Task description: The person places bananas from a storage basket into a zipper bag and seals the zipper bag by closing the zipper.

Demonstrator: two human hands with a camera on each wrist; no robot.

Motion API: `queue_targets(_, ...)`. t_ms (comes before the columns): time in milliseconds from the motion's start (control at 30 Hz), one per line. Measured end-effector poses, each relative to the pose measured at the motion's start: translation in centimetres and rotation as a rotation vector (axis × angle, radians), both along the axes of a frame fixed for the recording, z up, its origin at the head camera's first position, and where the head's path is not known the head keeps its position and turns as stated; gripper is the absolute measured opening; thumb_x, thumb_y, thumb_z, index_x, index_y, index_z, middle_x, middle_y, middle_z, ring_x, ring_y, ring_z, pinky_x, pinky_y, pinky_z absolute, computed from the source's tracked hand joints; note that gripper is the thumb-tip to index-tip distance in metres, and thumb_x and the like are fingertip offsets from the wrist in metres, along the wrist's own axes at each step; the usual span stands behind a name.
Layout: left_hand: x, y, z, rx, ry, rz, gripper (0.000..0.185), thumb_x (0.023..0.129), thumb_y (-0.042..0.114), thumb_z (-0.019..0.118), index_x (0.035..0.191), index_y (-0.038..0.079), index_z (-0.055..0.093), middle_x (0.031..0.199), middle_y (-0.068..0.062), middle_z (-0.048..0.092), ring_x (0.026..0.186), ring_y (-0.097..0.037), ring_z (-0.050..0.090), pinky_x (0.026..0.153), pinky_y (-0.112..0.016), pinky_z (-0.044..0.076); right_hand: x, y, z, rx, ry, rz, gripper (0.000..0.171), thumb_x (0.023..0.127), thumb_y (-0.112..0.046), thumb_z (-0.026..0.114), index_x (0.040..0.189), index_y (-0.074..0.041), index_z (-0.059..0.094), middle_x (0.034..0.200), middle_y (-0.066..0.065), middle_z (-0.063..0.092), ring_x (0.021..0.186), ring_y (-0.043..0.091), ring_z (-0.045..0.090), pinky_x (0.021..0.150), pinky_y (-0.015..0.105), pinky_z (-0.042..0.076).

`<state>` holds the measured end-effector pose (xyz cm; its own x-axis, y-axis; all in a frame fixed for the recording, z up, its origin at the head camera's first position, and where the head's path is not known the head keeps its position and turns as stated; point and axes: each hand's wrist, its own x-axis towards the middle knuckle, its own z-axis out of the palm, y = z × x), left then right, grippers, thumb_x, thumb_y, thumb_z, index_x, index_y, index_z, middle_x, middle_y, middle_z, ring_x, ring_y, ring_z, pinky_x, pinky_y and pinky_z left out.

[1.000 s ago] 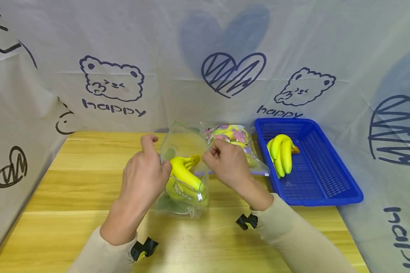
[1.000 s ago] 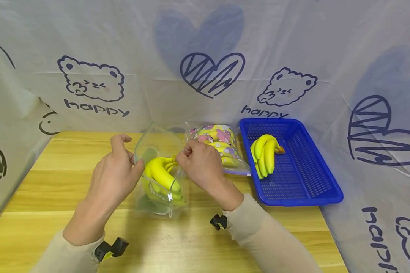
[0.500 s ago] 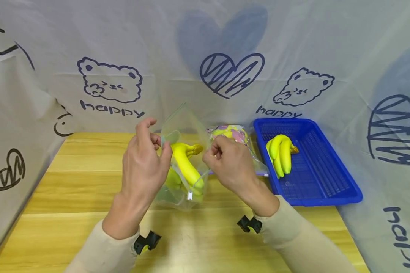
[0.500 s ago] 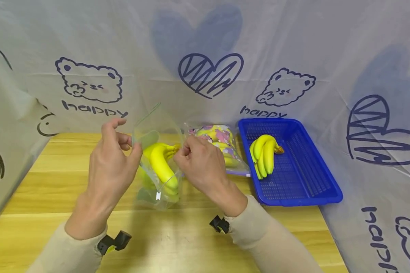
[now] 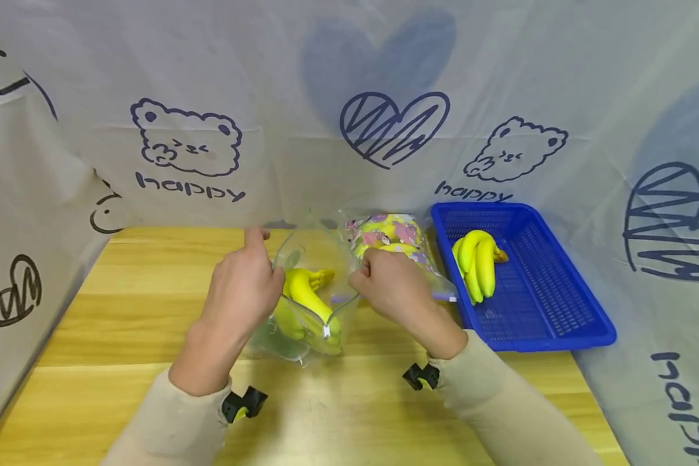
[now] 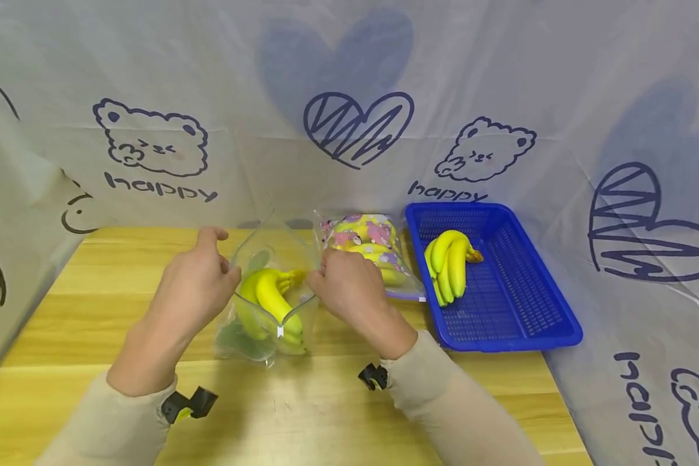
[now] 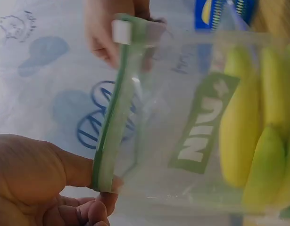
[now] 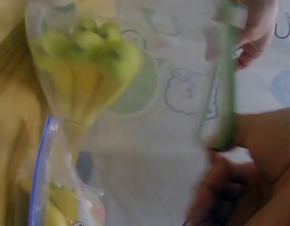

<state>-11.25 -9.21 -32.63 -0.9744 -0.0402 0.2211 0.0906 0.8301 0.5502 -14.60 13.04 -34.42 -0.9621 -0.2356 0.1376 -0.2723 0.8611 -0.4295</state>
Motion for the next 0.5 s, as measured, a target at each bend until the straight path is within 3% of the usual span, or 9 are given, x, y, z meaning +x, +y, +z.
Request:
queue_targets(67, -0.3, -0.3, -0.4, -0.035, -0.106, 0.000, 0.052, 0.096, 0.005, 0.060, 0.144, -0.010, 0.047, 0.064, -0.012, 0.059, 0.055, -0.027, 0.054, 0.051, -0.038, 0.042, -0.2, 0.0, -0.3, 0.060, -0.116, 0.012, 0.027, 0.090, -0.021, 0.061, 0.067, -0.017, 0.047, 0.059, -0.005, 0.042, 0.055, 0.015, 0.039, 0.051, 0.030, 0.030)
queue_targets(167, -0.8, -0.6, -1.3, -0.086, -0.148, -0.003, 0.043, 0.098, 0.008, 0.059, 0.137, -0.009, 0.056, 0.086, -0.022, 0.072, 0.072, -0.037, 0.066, 0.065, -0.048, 0.053, -0.3, 0.0, -0.7, 0.100, -0.171, 0.004, 0.023, 0.091, -0.022, 0.063, 0.072, -0.015, 0.052, 0.063, -0.003, 0.047, 0.058, 0.016, 0.044, 0.051, 0.031, 0.033)
queue_targets(267, -1.3, -0.6, -1.9, -0.165, -0.148, -0.008, 0.022, 0.098, 0.012, 0.058, 0.112, -0.003, 0.068, 0.093, -0.022, 0.073, 0.078, -0.039, 0.068, 0.067, -0.052, 0.055, -0.5, -0.4, -0.8, 0.110, -0.147, -0.012, 0.018, 0.093, -0.026, 0.064, 0.081, -0.014, 0.058, 0.069, 0.000, 0.055, 0.061, 0.018, 0.050, 0.052, 0.033, 0.037)
queue_targets(367, -1.8, -0.3, -2.3, -0.254, -0.142, -0.008, 0.018, 0.098, 0.014, 0.057, 0.091, 0.002, 0.068, 0.081, -0.017, 0.069, 0.071, -0.036, 0.065, 0.059, -0.050, 0.054, -0.8, -0.8, -0.7, 0.107, -0.103, -0.006, 0.021, 0.095, -0.027, 0.063, 0.079, -0.015, 0.056, 0.067, -0.001, 0.053, 0.059, 0.019, 0.050, 0.051, 0.033, 0.036)
queue_targets(500, -1.9, -0.2, -2.5, -0.347, -0.136, 0.016, 0.018, 0.095, 0.012, 0.055, 0.089, 0.002, 0.068, 0.079, -0.017, 0.067, 0.073, -0.037, 0.062, 0.066, -0.053, 0.053, -1.6, -0.5, -0.7, 0.167, 0.028, -0.055, 0.029, 0.093, -0.023, 0.062, 0.068, -0.016, 0.048, 0.060, 0.000, 0.045, 0.057, 0.022, 0.050, 0.048, 0.037, 0.039)
